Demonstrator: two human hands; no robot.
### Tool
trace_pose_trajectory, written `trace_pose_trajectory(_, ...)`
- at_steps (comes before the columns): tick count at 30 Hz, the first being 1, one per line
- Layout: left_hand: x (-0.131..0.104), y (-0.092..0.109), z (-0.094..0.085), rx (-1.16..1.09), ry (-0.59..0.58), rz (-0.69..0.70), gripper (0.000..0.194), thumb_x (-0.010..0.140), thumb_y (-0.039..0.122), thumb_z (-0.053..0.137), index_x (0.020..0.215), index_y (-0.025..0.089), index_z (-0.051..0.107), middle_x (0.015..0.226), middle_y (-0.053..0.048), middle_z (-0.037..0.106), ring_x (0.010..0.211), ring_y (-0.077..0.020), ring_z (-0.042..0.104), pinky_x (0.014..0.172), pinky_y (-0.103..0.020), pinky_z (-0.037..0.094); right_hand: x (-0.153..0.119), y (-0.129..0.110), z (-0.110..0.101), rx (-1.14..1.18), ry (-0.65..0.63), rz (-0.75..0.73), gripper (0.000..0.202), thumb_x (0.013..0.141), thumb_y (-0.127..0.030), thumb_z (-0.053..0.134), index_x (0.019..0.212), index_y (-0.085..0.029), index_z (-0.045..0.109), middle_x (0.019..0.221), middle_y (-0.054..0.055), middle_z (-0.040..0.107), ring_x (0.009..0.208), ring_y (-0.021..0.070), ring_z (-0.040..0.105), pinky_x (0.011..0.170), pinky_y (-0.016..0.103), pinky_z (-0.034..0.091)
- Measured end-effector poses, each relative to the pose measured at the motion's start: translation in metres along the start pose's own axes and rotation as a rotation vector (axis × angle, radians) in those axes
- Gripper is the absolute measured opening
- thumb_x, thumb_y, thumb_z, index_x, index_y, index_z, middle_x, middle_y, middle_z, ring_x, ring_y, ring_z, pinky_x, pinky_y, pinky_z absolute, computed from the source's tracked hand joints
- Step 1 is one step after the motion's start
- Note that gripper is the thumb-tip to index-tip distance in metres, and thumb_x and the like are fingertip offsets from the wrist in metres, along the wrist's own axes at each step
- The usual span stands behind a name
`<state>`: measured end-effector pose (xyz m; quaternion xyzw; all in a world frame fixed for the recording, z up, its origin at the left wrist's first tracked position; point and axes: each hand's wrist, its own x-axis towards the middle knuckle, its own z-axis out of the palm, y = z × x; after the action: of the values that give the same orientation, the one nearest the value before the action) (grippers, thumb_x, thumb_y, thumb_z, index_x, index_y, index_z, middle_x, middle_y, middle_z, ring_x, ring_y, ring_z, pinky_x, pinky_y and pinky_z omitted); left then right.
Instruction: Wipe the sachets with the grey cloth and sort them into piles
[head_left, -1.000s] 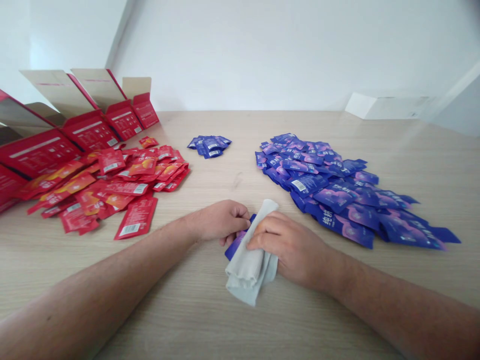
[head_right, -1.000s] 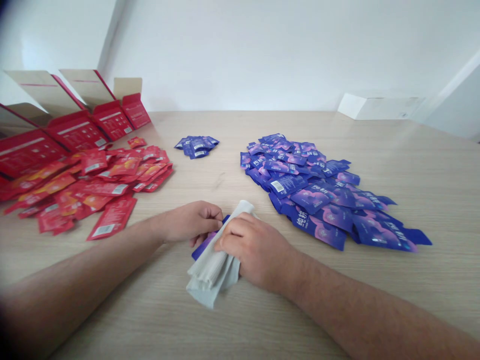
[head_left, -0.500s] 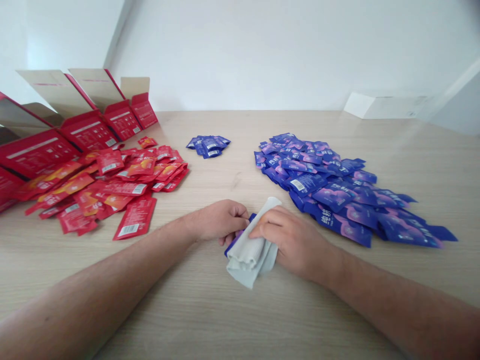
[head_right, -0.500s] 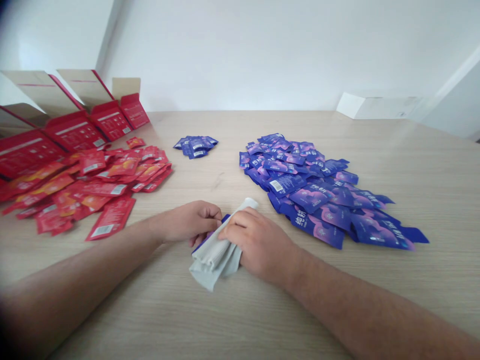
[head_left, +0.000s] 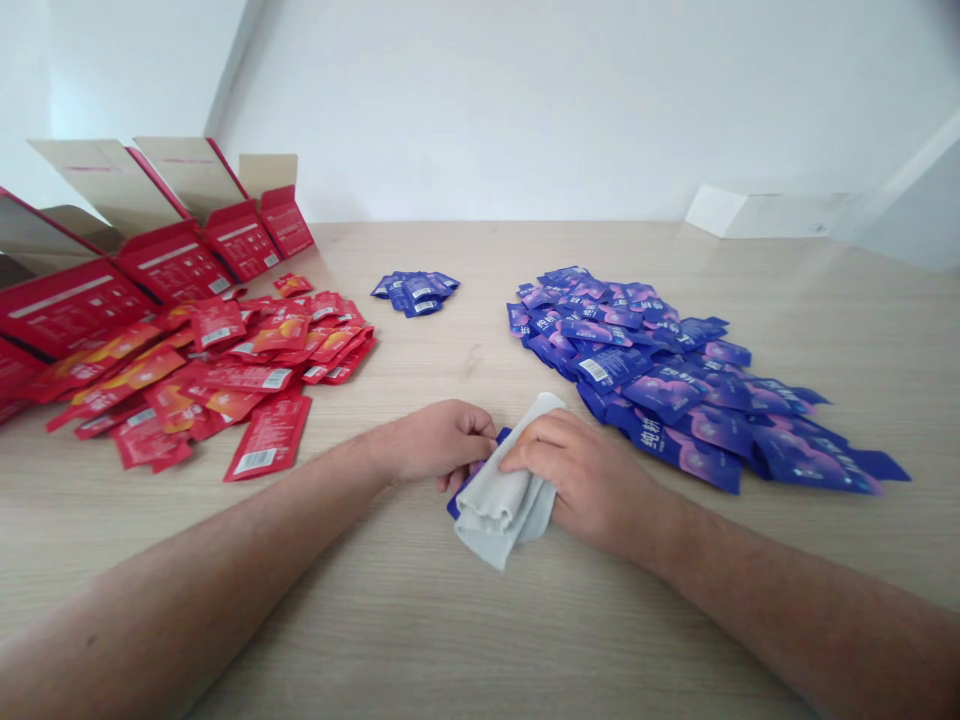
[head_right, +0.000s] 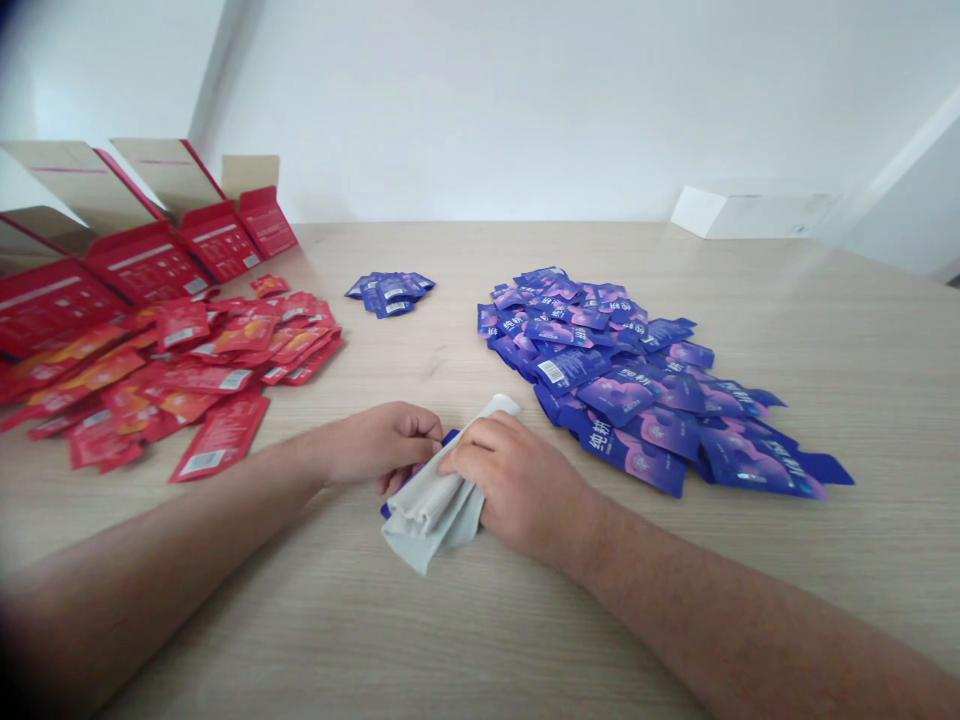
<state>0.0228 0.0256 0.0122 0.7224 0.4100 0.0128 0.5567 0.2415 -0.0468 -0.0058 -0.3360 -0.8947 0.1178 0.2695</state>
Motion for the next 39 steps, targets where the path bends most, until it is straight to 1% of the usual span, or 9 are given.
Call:
trace_pose_trajectory(3, 0.0002, -0.0001, -0.0001, 0.002, -0.003, -0.004, 0.012, 0.085, 0.028, 0.055, 0.085, 0.018, 0.061, 0.059, 0.005, 0.06, 0.044, -0.0093, 0.057, 0.041, -0.018, 0.046, 0.0001, -0.0024, 0.0002, 0.036, -0.039, -0.058, 0.018, 0.09, -0.012, 0.065, 0.107, -0.019, 0.07, 0.103, 0.006, 0.067, 0.1, 0.023, 0.058, 0.093, 0.038, 0.048)
trace_pose_trajectory(8, 0.0004, -0.0011, 0.0004, 0.004, 0.008, 0.008, 0.017, 0.088, 0.032, 0.054, 0.084, 0.017, 0.062, 0.058, 0.004, 0.06, 0.044, -0.0089, 0.056, 0.039, -0.017, 0.044, -0.0006, 0.0004, -0.0028, -0.029, 0.0, 0.081, 0.025, 0.087, -0.008, 0.066, 0.11, -0.018, 0.07, 0.106, 0.008, 0.066, 0.103, 0.0251, 0.057, 0.094, 0.041, 0.046)
trace_pose_trajectory(13, 0.0005, -0.0013, 0.0004, 0.0, -0.008, 0.011, 0.014, 0.086, 0.03, 0.055, 0.085, 0.018, 0.062, 0.06, 0.004, 0.062, 0.045, -0.0097, 0.058, 0.041, -0.018, 0.045, 0.0002, 0.0009, -0.0021, 0.017, -0.048, 0.014, 0.023, 0.088, -0.009, 0.065, 0.109, -0.019, 0.07, 0.104, 0.006, 0.066, 0.102, 0.023, 0.057, 0.093, 0.038, 0.046)
trace_pose_trajectory(17, 0.0005, -0.0015, 0.0007, 0.004, 0.014, 0.011, 0.018, 0.088, 0.035, 0.055, 0.083, 0.018, 0.061, 0.058, 0.005, 0.059, 0.045, -0.0093, 0.057, 0.039, -0.018, 0.044, 0.0004, 0.0012, -0.0023, -0.032, -0.004, 0.094, 0.025, 0.087, -0.008, 0.066, 0.11, -0.018, 0.07, 0.106, 0.007, 0.066, 0.103, 0.0242, 0.056, 0.094, 0.04, 0.045)
trace_pose_trajectory(23, 0.0002, -0.0009, 0.0005, 0.005, -0.003, 0.003, 0.015, 0.088, 0.032, 0.055, 0.085, 0.018, 0.06, 0.06, 0.004, 0.062, 0.044, -0.0094, 0.057, 0.04, -0.018, 0.044, -0.0004, 0.0001, -0.003, 0.014, -0.044, 0.011, 0.022, 0.088, -0.009, 0.066, 0.108, -0.019, 0.07, 0.104, 0.006, 0.066, 0.101, 0.0225, 0.057, 0.094, 0.037, 0.045)
trace_pose_trajectory(27, 0.0001, -0.0004, 0.0003, 0.004, 0.004, 0.003, 0.019, 0.089, 0.034, 0.054, 0.083, 0.018, 0.06, 0.057, 0.005, 0.059, 0.044, -0.0088, 0.056, 0.039, -0.017, 0.043, -0.0002, 0.002, -0.0022, -0.033, 0.001, 0.094, 0.027, 0.086, -0.006, 0.066, 0.11, -0.018, 0.07, 0.106, 0.007, 0.066, 0.103, 0.0244, 0.056, 0.094, 0.039, 0.044)
trace_pose_trajectory(33, 0.0002, 0.0001, 0.0, 0.01, -0.004, 0.0, 0.014, 0.088, 0.03, 0.055, 0.084, 0.018, 0.06, 0.06, 0.004, 0.061, 0.044, -0.0094, 0.058, 0.041, -0.018, 0.046, 0.0002, -0.001, -0.0018, 0.031, -0.047, -0.013, 0.02, 0.089, -0.01, 0.067, 0.107, -0.018, 0.071, 0.102, 0.006, 0.066, 0.1, 0.0225, 0.057, 0.093, 0.036, 0.045)
trace_pose_trajectory(37, 0.0008, -0.0008, 0.0, 0.007, 0.002, 0.007, 0.018, 0.089, 0.034, 0.054, 0.082, 0.018, 0.06, 0.059, 0.004, 0.06, 0.046, -0.01, 0.058, 0.04, -0.017, 0.045, -0.0004, 0.0016, -0.003, -0.032, -0.01, 0.091, 0.026, 0.086, -0.007, 0.067, 0.11, -0.018, 0.07, 0.106, 0.007, 0.066, 0.103, 0.0239, 0.057, 0.095, 0.038, 0.044)
trace_pose_trajectory(39, 0.0007, -0.0009, 0.0, 0.005, 0.001, 0.009, 0.018, 0.09, 0.034, 0.054, 0.082, 0.018, 0.06, 0.059, 0.004, 0.059, 0.046, -0.0098, 0.058, 0.04, -0.017, 0.045, -0.0004, 0.0012, -0.0027, -0.041, 0.001, 0.108, 0.026, 0.086, -0.006, 0.067, 0.109, -0.018, 0.07, 0.106, 0.007, 0.066, 0.103, 0.024, 0.057, 0.095, 0.039, 0.044)
